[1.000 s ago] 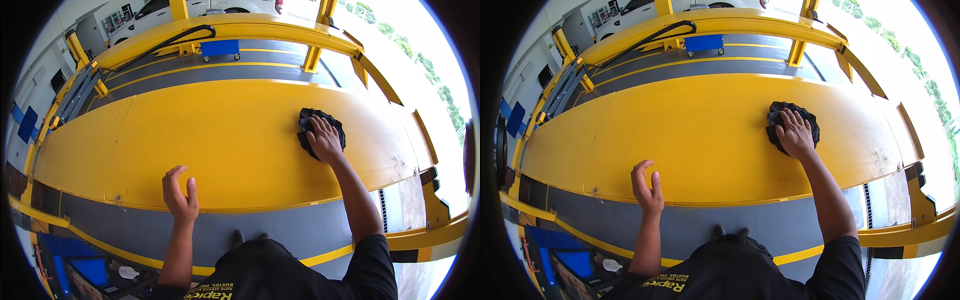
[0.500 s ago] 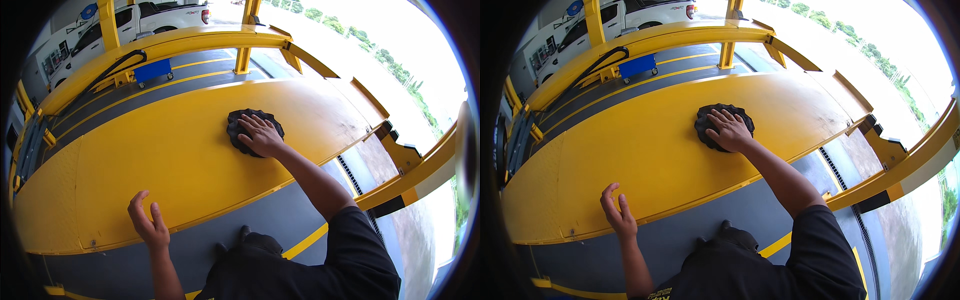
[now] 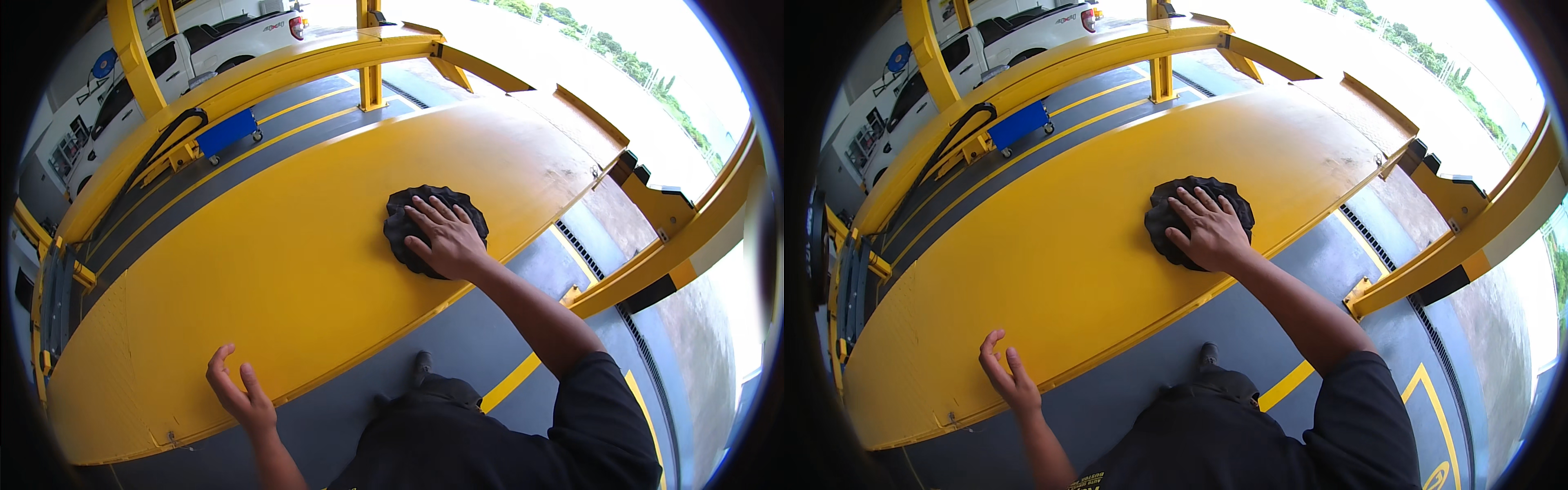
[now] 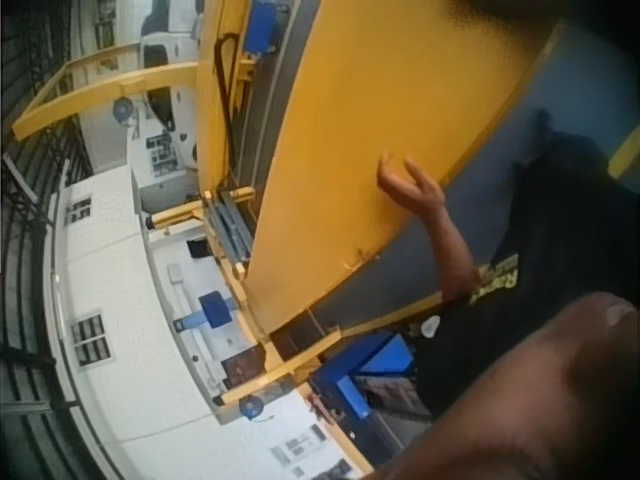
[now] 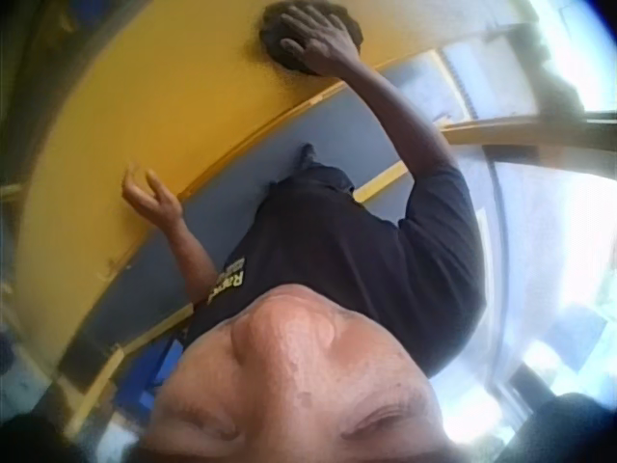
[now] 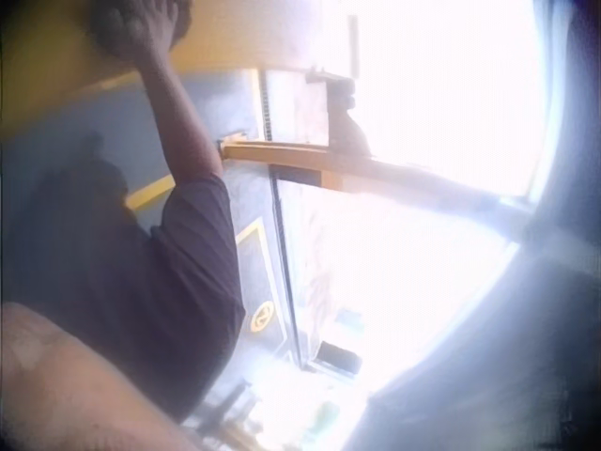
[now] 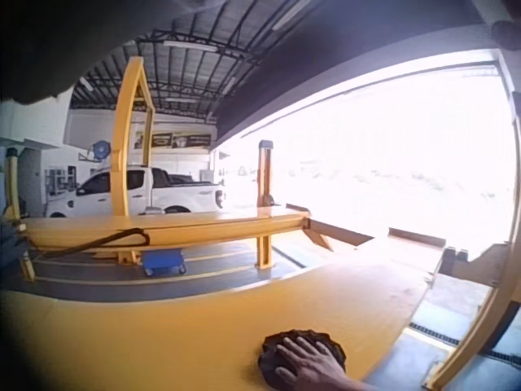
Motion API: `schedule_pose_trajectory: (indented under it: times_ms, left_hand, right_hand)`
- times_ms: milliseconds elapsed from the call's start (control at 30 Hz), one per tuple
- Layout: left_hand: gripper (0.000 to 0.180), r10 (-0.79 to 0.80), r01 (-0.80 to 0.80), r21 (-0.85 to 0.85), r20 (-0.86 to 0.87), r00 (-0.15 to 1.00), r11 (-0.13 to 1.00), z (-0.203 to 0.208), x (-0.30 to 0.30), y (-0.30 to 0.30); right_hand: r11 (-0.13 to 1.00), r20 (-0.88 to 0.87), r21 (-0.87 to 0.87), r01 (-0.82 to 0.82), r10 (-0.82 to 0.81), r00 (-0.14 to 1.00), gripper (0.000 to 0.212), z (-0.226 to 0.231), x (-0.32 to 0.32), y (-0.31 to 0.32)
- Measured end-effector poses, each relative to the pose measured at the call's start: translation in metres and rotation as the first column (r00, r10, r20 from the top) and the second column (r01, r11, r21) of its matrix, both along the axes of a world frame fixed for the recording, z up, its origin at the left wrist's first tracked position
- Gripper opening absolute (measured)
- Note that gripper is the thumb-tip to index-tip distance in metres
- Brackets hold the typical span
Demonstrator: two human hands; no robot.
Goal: The person wipes a yellow metal platform with a black cloth, moving systematically across the flat surface and around a circular turntable. The person also wipes the edges and adjacent yellow structures.
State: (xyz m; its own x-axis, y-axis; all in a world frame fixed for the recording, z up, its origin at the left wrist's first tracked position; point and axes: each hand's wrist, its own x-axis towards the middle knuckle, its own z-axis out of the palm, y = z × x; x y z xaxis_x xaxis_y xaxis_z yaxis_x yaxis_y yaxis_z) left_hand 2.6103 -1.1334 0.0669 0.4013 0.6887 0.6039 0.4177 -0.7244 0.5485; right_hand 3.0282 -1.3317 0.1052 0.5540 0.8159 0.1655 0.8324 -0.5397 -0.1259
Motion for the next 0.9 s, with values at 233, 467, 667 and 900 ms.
schedule_pose_trajectory:
  times_ms: [233, 467, 667, 900]
  left_hand:
    - [0.039, -0.007, 0.017, -0.114, 0.088, 0.996, 0.993, -0.004, 0.002, 0.002]
    - [0.042, -0.078, 0.093, -0.201, 0.08, 0.994, 0.975, -0.006, -0.013, 0.012]
    - [0.039, -0.046, 0.05, -0.118, 0.037, 0.998, 0.992, -0.007, -0.011, 0.01]
    - [0.037, -0.064, 0.074, -0.111, 0.085, 0.994, 0.991, -0.01, -0.014, 0.012]
  right_hand:
    - [0.993, -0.04, 0.111, 0.038, -0.034, 0.999, 0.073, -0.011, -0.048, 0.016]
    - [0.972, -0.03, 0.219, -0.081, 0.089, 0.996, 0.067, -0.018, -0.093, -0.022]
    - [0.97, 0.028, 0.218, 0.103, -0.112, 0.993, 0.064, -0.017, -0.044, -0.058]
    - [0.979, -0.008, 0.181, 0.094, -0.094, 0.996, 0.065, -0.023, -0.084, -0.039]
